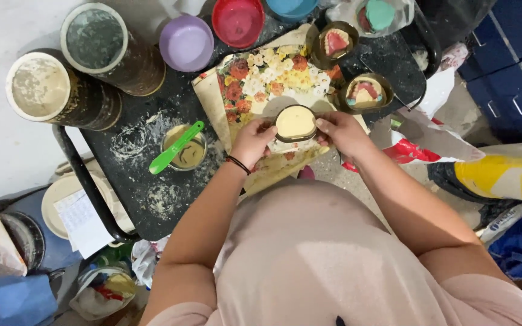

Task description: Tapping a dental mold against a workbench to settle the material and remove air bubbles while using a spatula to level it.

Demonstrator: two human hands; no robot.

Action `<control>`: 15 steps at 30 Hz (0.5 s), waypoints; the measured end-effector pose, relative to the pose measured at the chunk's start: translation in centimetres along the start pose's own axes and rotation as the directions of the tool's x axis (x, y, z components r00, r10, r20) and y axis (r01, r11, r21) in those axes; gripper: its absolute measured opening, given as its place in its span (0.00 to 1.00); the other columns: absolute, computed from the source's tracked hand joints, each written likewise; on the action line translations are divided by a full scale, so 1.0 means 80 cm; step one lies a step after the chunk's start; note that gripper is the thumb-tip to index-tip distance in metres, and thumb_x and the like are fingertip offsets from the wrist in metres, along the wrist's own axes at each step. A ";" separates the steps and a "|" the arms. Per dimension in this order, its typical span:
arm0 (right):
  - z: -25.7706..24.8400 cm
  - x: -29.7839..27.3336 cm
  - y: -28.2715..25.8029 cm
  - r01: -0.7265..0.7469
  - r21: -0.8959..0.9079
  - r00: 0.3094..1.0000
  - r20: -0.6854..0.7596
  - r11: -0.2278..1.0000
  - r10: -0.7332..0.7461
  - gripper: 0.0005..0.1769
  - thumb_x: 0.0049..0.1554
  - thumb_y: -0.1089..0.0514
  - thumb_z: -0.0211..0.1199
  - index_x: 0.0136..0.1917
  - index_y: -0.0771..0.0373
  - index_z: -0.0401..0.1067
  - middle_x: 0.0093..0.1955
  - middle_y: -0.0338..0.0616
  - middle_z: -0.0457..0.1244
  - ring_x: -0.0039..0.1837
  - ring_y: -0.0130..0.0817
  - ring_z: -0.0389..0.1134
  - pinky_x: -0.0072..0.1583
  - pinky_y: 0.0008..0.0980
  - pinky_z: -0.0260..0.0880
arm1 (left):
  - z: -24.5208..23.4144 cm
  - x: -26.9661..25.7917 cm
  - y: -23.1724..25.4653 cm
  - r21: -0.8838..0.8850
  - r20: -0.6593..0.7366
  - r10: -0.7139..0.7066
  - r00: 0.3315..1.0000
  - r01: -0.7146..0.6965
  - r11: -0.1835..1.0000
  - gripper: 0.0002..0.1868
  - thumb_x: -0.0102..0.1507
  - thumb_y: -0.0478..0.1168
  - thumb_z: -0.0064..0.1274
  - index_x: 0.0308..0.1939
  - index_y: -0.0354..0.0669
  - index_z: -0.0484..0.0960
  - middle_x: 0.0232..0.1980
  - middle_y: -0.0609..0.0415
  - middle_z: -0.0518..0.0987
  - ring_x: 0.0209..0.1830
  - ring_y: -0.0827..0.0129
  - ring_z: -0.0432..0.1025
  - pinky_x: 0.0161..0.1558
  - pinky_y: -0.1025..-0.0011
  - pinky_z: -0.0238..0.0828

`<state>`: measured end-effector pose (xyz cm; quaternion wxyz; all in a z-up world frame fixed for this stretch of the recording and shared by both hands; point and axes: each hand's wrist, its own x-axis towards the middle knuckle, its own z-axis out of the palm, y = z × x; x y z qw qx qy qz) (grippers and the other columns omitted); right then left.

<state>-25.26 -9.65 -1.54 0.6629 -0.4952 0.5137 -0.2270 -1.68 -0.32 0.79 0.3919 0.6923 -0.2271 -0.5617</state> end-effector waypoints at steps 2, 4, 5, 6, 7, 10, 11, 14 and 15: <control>0.001 0.004 0.007 0.004 0.004 1.000 -0.006 1.000 -0.004 0.21 0.65 0.58 0.62 0.64 0.79 0.70 0.40 0.54 0.65 0.40 0.34 0.72 0.41 0.28 0.80 | -0.001 -0.005 0.007 0.014 0.008 0.010 1.000 -0.010 1.000 0.30 0.64 0.49 0.63 0.61 0.29 0.76 0.46 0.42 0.81 0.21 0.69 0.77 0.22 0.74 0.81; 0.001 0.004 0.013 0.002 0.008 1.000 -0.015 1.000 -0.002 0.22 0.65 0.58 0.63 0.64 0.80 0.69 0.40 0.55 0.65 0.40 0.35 0.72 0.41 0.28 0.80 | -0.002 -0.003 0.004 0.028 0.019 0.015 1.000 -0.015 0.999 0.29 0.65 0.49 0.62 0.60 0.29 0.77 0.44 0.43 0.82 0.20 0.70 0.77 0.21 0.74 0.81; 0.001 0.002 0.014 -0.007 0.013 1.000 -0.017 1.000 0.007 0.22 0.65 0.58 0.63 0.64 0.79 0.69 0.39 0.54 0.65 0.40 0.33 0.72 0.40 0.27 0.80 | -0.002 0.001 -0.003 0.019 0.015 0.018 1.000 -0.019 1.000 0.29 0.64 0.48 0.63 0.60 0.29 0.77 0.45 0.41 0.82 0.20 0.68 0.77 0.22 0.73 0.81; 0.000 0.009 0.009 -0.003 0.015 1.000 -0.017 1.000 0.003 0.22 0.65 0.57 0.62 0.64 0.78 0.70 0.39 0.52 0.65 0.39 0.32 0.72 0.39 0.26 0.80 | -0.004 0.011 -0.003 0.007 0.008 0.034 0.999 -0.034 0.999 0.29 0.63 0.48 0.64 0.60 0.29 0.78 0.45 0.40 0.82 0.20 0.66 0.78 0.23 0.72 0.82; 0.000 0.009 0.006 0.003 0.013 1.000 -0.017 1.000 -0.003 0.22 0.65 0.57 0.62 0.64 0.78 0.70 0.39 0.52 0.65 0.39 0.32 0.72 0.39 0.26 0.80 | -0.002 0.011 -0.001 0.005 0.007 0.040 0.999 -0.040 0.999 0.29 0.63 0.48 0.64 0.60 0.29 0.78 0.45 0.40 0.82 0.20 0.66 0.78 0.23 0.72 0.82; 0.001 0.011 0.012 -0.003 0.006 1.000 -0.020 1.000 0.003 0.22 0.64 0.58 0.64 0.64 0.80 0.69 0.40 0.54 0.65 0.41 0.34 0.73 0.41 0.26 0.80 | 0.000 0.006 0.002 -0.022 0.021 0.022 1.000 -0.021 1.000 0.34 0.63 0.48 0.65 0.64 0.25 0.72 0.47 0.39 0.80 0.21 0.68 0.77 0.24 0.73 0.83; 0.001 0.019 0.017 -0.006 -0.004 1.000 -0.022 1.000 0.006 0.22 0.65 0.57 0.63 0.63 0.79 0.69 0.40 0.54 0.65 0.40 0.35 0.73 0.40 0.28 0.81 | 0.000 0.007 0.005 -0.010 0.030 0.021 0.999 -0.021 1.000 0.34 0.64 0.48 0.64 0.64 0.25 0.73 0.49 0.38 0.80 0.21 0.68 0.78 0.24 0.72 0.83; 0.000 0.012 0.022 -0.008 -0.009 1.000 -0.012 1.000 0.008 0.22 0.65 0.57 0.63 0.63 0.79 0.70 0.39 0.53 0.65 0.39 0.35 0.73 0.40 0.28 0.80 | -0.003 0.001 0.002 0.019 0.040 0.018 0.999 -0.019 1.000 0.31 0.65 0.48 0.62 0.63 0.26 0.75 0.47 0.39 0.81 0.21 0.68 0.78 0.24 0.72 0.83; -0.001 0.012 0.015 0.008 -0.006 1.000 0.000 1.000 -0.008 0.22 0.64 0.58 0.63 0.63 0.79 0.70 0.38 0.53 0.65 0.39 0.34 0.73 0.39 0.27 0.80 | -0.005 0.003 0.005 0.034 0.038 0.030 0.999 -0.031 0.999 0.29 0.65 0.47 0.62 0.62 0.27 0.76 0.44 0.41 0.81 0.20 0.67 0.78 0.24 0.72 0.82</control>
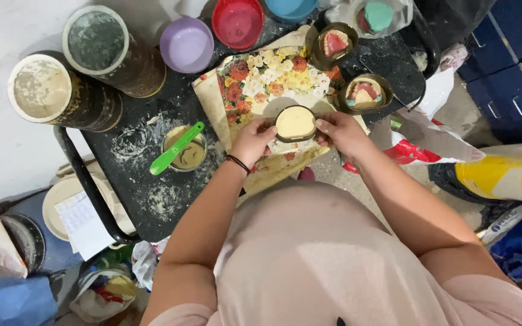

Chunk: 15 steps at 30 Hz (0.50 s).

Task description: Tapping a dental mold against a workbench to settle the material and remove air bubbles while using a spatula to level it.

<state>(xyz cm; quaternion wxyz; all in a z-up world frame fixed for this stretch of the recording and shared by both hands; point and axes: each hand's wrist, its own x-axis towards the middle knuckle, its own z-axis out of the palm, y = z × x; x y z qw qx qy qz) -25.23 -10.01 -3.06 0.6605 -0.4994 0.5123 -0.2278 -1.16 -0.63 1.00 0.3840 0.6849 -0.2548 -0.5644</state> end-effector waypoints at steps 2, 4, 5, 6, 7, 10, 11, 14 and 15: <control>0.000 -0.011 -0.008 -0.005 -0.001 1.000 -0.008 1.000 0.005 0.22 0.64 0.57 0.63 0.63 0.79 0.69 0.39 0.53 0.64 0.39 0.35 0.73 0.40 0.26 0.79 | 0.000 -0.009 0.004 0.003 0.004 -0.003 1.000 0.003 1.000 0.30 0.65 0.47 0.62 0.62 0.26 0.75 0.44 0.41 0.81 0.21 0.67 0.78 0.24 0.71 0.82; -0.002 -0.002 -0.012 0.002 -0.002 1.000 -0.020 1.000 -0.003 0.23 0.65 0.57 0.63 0.64 0.80 0.69 0.39 0.53 0.64 0.40 0.36 0.73 0.40 0.26 0.79 | 0.002 0.000 0.010 0.007 0.011 0.007 1.000 -0.007 1.000 0.31 0.65 0.47 0.61 0.63 0.25 0.74 0.45 0.41 0.80 0.22 0.67 0.79 0.24 0.71 0.82; -0.001 0.003 -0.003 0.005 -0.018 1.000 -0.010 1.000 -0.005 0.22 0.65 0.57 0.63 0.63 0.79 0.69 0.38 0.53 0.64 0.39 0.35 0.73 0.39 0.27 0.79 | 0.001 0.004 0.003 0.027 0.012 0.009 1.000 -0.009 1.000 0.30 0.65 0.48 0.62 0.61 0.26 0.76 0.43 0.42 0.81 0.21 0.67 0.79 0.24 0.70 0.82; 0.000 0.008 0.006 0.007 -0.034 1.000 0.000 0.999 -0.008 0.21 0.65 0.56 0.63 0.62 0.78 0.70 0.37 0.53 0.65 0.38 0.35 0.73 0.39 0.29 0.80 | 0.001 0.009 -0.003 0.048 0.014 0.010 1.000 -0.011 0.999 0.28 0.65 0.49 0.62 0.59 0.28 0.78 0.42 0.42 0.82 0.20 0.67 0.79 0.24 0.70 0.82; 0.000 0.005 -0.004 0.014 -0.036 1.000 0.000 0.999 -0.014 0.21 0.65 0.56 0.63 0.62 0.78 0.70 0.37 0.53 0.65 0.38 0.35 0.73 0.39 0.29 0.80 | 0.001 0.008 0.002 0.047 0.013 0.017 1.000 -0.017 0.999 0.28 0.65 0.49 0.62 0.59 0.28 0.78 0.42 0.42 0.82 0.20 0.67 0.79 0.24 0.70 0.82; 0.001 0.000 -0.008 0.008 -0.042 1.000 -0.001 0.999 -0.008 0.21 0.65 0.55 0.63 0.62 0.77 0.71 0.35 0.52 0.65 0.37 0.35 0.73 0.38 0.27 0.78 | 0.000 0.002 0.003 -0.032 0.035 0.011 0.999 -0.010 0.999 0.29 0.65 0.48 0.62 0.61 0.27 0.76 0.43 0.40 0.81 0.22 0.66 0.79 0.25 0.70 0.83; 0.000 0.005 0.000 0.008 -0.068 1.000 -0.001 0.998 -0.008 0.21 0.65 0.54 0.63 0.62 0.75 0.72 0.34 0.51 0.65 0.35 0.34 0.73 0.36 0.25 0.76 | 0.001 0.001 0.001 -0.015 0.018 -0.002 1.000 0.003 1.000 0.28 0.65 0.48 0.62 0.60 0.28 0.77 0.43 0.41 0.81 0.23 0.66 0.79 0.25 0.70 0.83; 0.002 0.002 -0.002 0.002 -0.099 1.000 -0.003 0.995 -0.002 0.20 0.65 0.53 0.63 0.61 0.72 0.73 0.33 0.50 0.66 0.34 0.32 0.72 0.34 0.23 0.72 | 0.001 0.005 -0.006 -0.003 0.017 0.001 1.000 -0.001 1.000 0.27 0.65 0.48 0.62 0.59 0.29 0.78 0.43 0.43 0.81 0.22 0.67 0.79 0.24 0.70 0.82; 0.003 -0.003 -0.008 -0.016 -0.105 1.000 -0.003 0.994 0.016 0.20 0.64 0.53 0.63 0.61 0.72 0.73 0.32 0.50 0.66 0.34 0.31 0.72 0.34 0.23 0.72 | 0.001 0.006 -0.008 -0.011 0.032 0.006 0.999 -0.006 1.000 0.26 0.65 0.48 0.62 0.58 0.29 0.78 0.42 0.44 0.80 0.21 0.68 0.78 0.24 0.71 0.82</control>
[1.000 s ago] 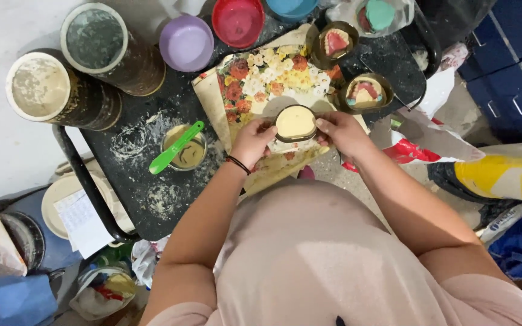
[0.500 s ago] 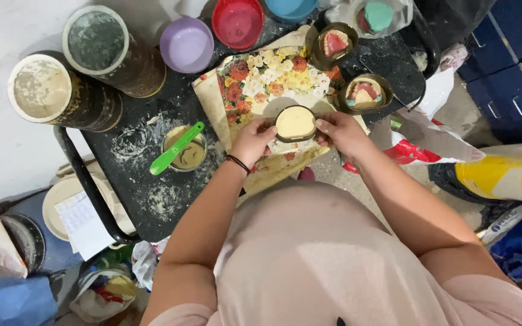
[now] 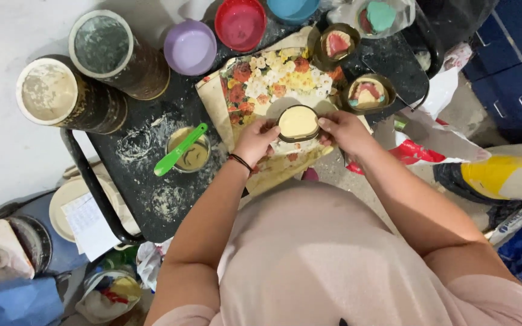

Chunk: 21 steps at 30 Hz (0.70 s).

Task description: Tapping a dental mold against a workbench to settle the material and remove air bubbles while using a spatula to level it.

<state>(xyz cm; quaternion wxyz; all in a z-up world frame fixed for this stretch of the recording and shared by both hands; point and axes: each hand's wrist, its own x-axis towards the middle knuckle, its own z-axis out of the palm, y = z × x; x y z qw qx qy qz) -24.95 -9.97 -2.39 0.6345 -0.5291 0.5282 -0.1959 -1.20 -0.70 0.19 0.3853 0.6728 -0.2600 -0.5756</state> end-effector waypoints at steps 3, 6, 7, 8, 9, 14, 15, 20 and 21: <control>-0.004 -0.003 -0.004 0.013 0.064 1.000 -0.017 0.998 -0.012 0.23 0.64 0.56 0.65 0.64 0.77 0.70 0.39 0.58 0.67 0.39 0.38 0.74 0.39 0.28 0.77 | -0.003 -0.016 0.020 -0.049 0.002 -0.013 1.000 0.013 0.999 0.28 0.65 0.47 0.62 0.60 0.28 0.75 0.42 0.43 0.78 0.23 0.69 0.78 0.26 0.73 0.82; 0.000 0.013 -0.003 -0.003 -0.006 1.000 -0.001 1.000 0.003 0.22 0.65 0.52 0.62 0.63 0.73 0.72 0.34 0.50 0.67 0.35 0.31 0.73 0.36 0.22 0.73 | -0.002 0.017 -0.006 -0.060 0.012 -0.012 1.000 0.013 0.998 0.26 0.67 0.46 0.60 0.59 0.27 0.76 0.42 0.41 0.79 0.22 0.66 0.78 0.24 0.69 0.83; -0.001 0.010 -0.004 0.002 -0.007 1.000 -0.001 1.000 -0.002 0.22 0.65 0.52 0.62 0.63 0.73 0.72 0.34 0.50 0.67 0.35 0.31 0.73 0.36 0.22 0.73 | -0.003 0.013 -0.003 -0.060 0.010 -0.008 1.000 0.008 0.998 0.26 0.67 0.46 0.60 0.59 0.27 0.76 0.42 0.41 0.79 0.22 0.66 0.78 0.24 0.69 0.83; -0.002 0.007 -0.004 0.006 0.009 1.000 0.004 1.000 -0.006 0.22 0.65 0.54 0.62 0.63 0.74 0.72 0.35 0.53 0.67 0.37 0.33 0.73 0.37 0.24 0.75 | -0.005 0.007 0.000 -0.043 0.015 -0.012 1.000 0.012 0.999 0.27 0.67 0.47 0.61 0.61 0.27 0.75 0.43 0.41 0.79 0.23 0.66 0.79 0.26 0.69 0.84; -0.004 0.004 -0.004 0.009 0.025 1.000 0.009 1.000 -0.010 0.21 0.64 0.56 0.62 0.63 0.76 0.72 0.37 0.55 0.67 0.38 0.36 0.74 0.39 0.26 0.76 | -0.006 0.002 0.004 -0.026 0.020 -0.016 1.000 0.016 1.000 0.29 0.66 0.48 0.61 0.63 0.28 0.74 0.44 0.41 0.80 0.24 0.67 0.79 0.27 0.69 0.85; -0.003 0.009 0.011 0.004 0.061 1.000 0.002 0.998 -0.004 0.23 0.64 0.57 0.63 0.64 0.78 0.70 0.39 0.56 0.67 0.39 0.36 0.74 0.40 0.28 0.78 | -0.001 0.001 0.001 -0.006 -0.001 -0.020 1.000 0.020 1.000 0.28 0.65 0.47 0.61 0.61 0.28 0.75 0.43 0.42 0.80 0.22 0.67 0.78 0.28 0.69 0.85; -0.003 0.011 0.006 0.003 0.051 1.000 0.007 0.999 -0.003 0.22 0.64 0.56 0.63 0.64 0.78 0.70 0.38 0.54 0.66 0.38 0.35 0.73 0.39 0.27 0.78 | -0.001 0.009 -0.002 0.014 -0.007 -0.007 1.000 0.007 1.000 0.27 0.65 0.48 0.62 0.59 0.30 0.78 0.42 0.44 0.81 0.23 0.67 0.79 0.28 0.70 0.85; -0.001 0.009 -0.005 -0.021 0.010 0.999 0.028 1.000 0.020 0.24 0.65 0.53 0.62 0.65 0.75 0.70 0.36 0.51 0.67 0.37 0.33 0.74 0.38 0.24 0.77 | -0.003 0.008 -0.001 -0.036 0.000 -0.019 1.000 0.019 0.999 0.28 0.65 0.48 0.62 0.61 0.31 0.76 0.43 0.45 0.80 0.23 0.68 0.79 0.28 0.71 0.85; 0.000 0.012 0.002 -0.040 -0.019 0.999 0.035 0.999 0.041 0.24 0.65 0.51 0.62 0.65 0.73 0.71 0.35 0.50 0.67 0.37 0.32 0.74 0.38 0.23 0.76 | -0.002 0.014 -0.010 -0.021 -0.009 -0.031 0.999 0.030 0.999 0.28 0.65 0.49 0.62 0.61 0.33 0.77 0.43 0.44 0.81 0.22 0.67 0.80 0.28 0.70 0.85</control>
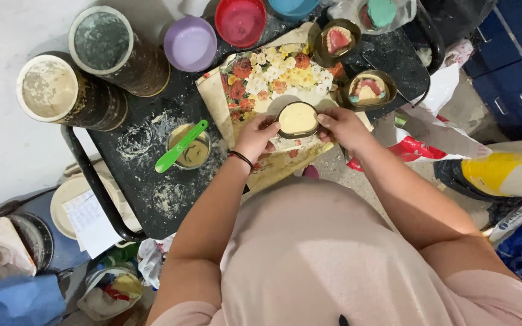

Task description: Tapping a dental mold against a workbench to settle the material and remove air bubbles while using a spatula to level it.

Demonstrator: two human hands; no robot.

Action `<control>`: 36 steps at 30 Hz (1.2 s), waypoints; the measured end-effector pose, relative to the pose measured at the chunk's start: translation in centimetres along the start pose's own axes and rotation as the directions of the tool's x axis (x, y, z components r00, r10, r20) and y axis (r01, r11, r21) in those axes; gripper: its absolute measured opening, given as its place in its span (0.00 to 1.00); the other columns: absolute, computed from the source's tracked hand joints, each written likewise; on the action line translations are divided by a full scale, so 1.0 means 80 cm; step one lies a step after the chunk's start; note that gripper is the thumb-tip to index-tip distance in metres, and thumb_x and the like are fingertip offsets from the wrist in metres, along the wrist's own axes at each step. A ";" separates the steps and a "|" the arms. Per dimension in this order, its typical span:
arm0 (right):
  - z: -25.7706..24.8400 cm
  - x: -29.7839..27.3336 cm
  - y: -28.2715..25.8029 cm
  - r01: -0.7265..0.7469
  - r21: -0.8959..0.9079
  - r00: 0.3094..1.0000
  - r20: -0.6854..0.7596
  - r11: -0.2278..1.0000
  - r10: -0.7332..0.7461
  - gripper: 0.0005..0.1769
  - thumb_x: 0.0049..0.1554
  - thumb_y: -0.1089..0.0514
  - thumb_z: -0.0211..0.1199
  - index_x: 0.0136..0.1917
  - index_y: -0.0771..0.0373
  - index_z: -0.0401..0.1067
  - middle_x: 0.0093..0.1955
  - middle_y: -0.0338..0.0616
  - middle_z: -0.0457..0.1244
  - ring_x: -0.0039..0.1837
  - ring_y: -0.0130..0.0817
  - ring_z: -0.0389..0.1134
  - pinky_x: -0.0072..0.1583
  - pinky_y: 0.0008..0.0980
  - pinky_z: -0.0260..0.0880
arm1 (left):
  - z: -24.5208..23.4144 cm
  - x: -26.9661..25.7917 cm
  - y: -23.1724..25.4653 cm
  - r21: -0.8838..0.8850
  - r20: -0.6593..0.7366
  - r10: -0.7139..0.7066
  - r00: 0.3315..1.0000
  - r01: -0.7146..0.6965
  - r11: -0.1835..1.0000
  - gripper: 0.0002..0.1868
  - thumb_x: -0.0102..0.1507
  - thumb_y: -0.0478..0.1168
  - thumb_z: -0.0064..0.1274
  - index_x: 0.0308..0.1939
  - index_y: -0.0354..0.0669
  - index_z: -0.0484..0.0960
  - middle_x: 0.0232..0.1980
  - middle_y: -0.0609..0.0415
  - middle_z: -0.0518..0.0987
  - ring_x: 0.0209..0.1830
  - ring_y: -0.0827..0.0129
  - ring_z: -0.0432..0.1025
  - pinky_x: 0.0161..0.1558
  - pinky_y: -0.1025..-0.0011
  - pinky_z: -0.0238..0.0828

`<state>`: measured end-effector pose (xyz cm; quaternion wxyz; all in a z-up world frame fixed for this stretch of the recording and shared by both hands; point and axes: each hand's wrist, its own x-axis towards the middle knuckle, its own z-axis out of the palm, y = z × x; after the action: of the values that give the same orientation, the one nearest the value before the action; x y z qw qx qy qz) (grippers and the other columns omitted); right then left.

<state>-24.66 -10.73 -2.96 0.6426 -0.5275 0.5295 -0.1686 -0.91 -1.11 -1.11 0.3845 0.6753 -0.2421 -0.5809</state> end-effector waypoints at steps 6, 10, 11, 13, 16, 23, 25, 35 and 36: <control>-0.014 -0.010 -0.027 0.010 -0.312 1.000 0.000 0.950 -0.011 0.26 0.69 0.46 0.55 0.66 0.72 0.72 0.44 0.58 0.70 0.44 0.39 0.77 0.44 0.33 0.79 | -0.009 -0.041 0.046 0.287 0.001 0.002 1.000 -0.003 0.958 0.36 0.65 0.57 0.58 0.70 0.40 0.70 0.52 0.46 0.79 0.26 0.69 0.83 0.33 0.71 0.87; 0.002 -0.029 -0.071 0.050 -0.788 0.999 0.034 0.613 -0.037 0.39 0.70 0.31 0.41 0.62 0.65 0.77 0.55 0.63 0.71 0.62 0.60 0.71 0.64 0.55 0.70 | -0.031 -0.060 0.040 0.381 -0.067 0.039 0.997 -0.011 0.924 0.33 0.69 0.58 0.52 0.73 0.45 0.67 0.54 0.48 0.77 0.33 0.68 0.84 0.44 0.70 0.85; 0.008 -0.028 -0.081 0.053 -0.829 0.998 0.031 0.557 -0.049 0.41 0.71 0.32 0.38 0.58 0.69 0.79 0.54 0.66 0.70 0.61 0.63 0.71 0.62 0.57 0.71 | -0.038 -0.065 0.033 0.431 -0.091 0.139 0.986 -0.087 0.898 0.32 0.70 0.55 0.53 0.73 0.44 0.68 0.51 0.48 0.79 0.37 0.62 0.83 0.47 0.64 0.81; 0.025 -0.027 -0.101 0.068 -0.869 0.997 0.042 0.490 -0.064 0.44 0.71 0.33 0.35 0.53 0.72 0.80 0.53 0.69 0.69 0.60 0.67 0.71 0.61 0.58 0.71 | -0.054 -0.083 0.031 0.474 -0.124 0.236 0.964 -0.152 0.868 0.31 0.70 0.53 0.54 0.73 0.43 0.68 0.47 0.48 0.82 0.41 0.55 0.83 0.50 0.58 0.76; 0.046 -0.011 -0.114 0.044 -0.914 0.999 0.036 0.404 -0.027 0.50 0.69 0.27 0.31 0.51 0.71 0.81 0.51 0.65 0.71 0.61 0.62 0.71 0.61 0.55 0.71 | -0.080 -0.120 0.041 0.619 -0.191 0.291 0.938 -0.115 0.777 0.28 0.68 0.57 0.51 0.70 0.58 0.69 0.47 0.59 0.85 0.50 0.59 0.80 0.56 0.58 0.72; 0.069 0.054 -0.098 0.387 -0.916 0.906 0.357 0.103 -0.229 0.44 0.72 0.35 0.35 0.45 0.70 0.81 0.48 0.65 0.69 0.57 0.67 0.70 0.59 0.55 0.71 | -0.133 -0.182 0.036 0.559 -0.382 0.486 0.786 -0.222 0.799 0.28 0.69 0.46 0.57 0.71 0.44 0.68 0.48 0.48 0.84 0.42 0.55 0.81 0.44 0.59 0.79; 0.083 0.055 -0.107 0.454 -0.888 0.877 0.428 0.080 -0.218 0.45 0.73 0.33 0.34 0.42 0.66 0.81 0.50 0.61 0.69 0.59 0.65 0.69 0.62 0.54 0.68 | -0.149 -0.188 0.027 0.570 -0.405 0.508 0.760 -0.225 0.790 0.29 0.69 0.47 0.58 0.72 0.46 0.68 0.49 0.49 0.84 0.42 0.57 0.82 0.43 0.60 0.80; 0.193 -0.017 -0.183 0.482 -0.443 0.692 0.722 0.756 -0.019 0.29 0.71 0.42 0.41 0.53 0.61 0.79 0.55 0.57 0.69 0.62 0.51 0.67 0.68 0.46 0.65 | -0.202 -0.165 -0.001 0.848 -0.319 0.652 0.688 -0.099 0.520 0.47 0.53 0.51 0.75 0.72 0.46 0.67 0.63 0.48 0.76 0.62 0.50 0.72 0.61 0.43 0.65; 0.213 -0.002 -0.170 0.517 -0.469 0.607 0.791 0.716 0.080 0.19 0.70 0.50 0.45 0.52 0.55 0.77 0.49 0.41 0.72 0.52 0.31 0.72 0.60 0.34 0.77 | -0.198 -0.166 0.012 0.899 -0.259 0.540 0.801 -0.005 0.438 0.58 0.49 0.59 0.78 0.77 0.56 0.60 0.74 0.53 0.72 0.72 0.55 0.66 0.67 0.37 0.58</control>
<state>-5.45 -7.38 6.75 0.5451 -0.8029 0.1540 0.1859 11.80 12.37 8.02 0.1331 0.8506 -0.4986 -0.1013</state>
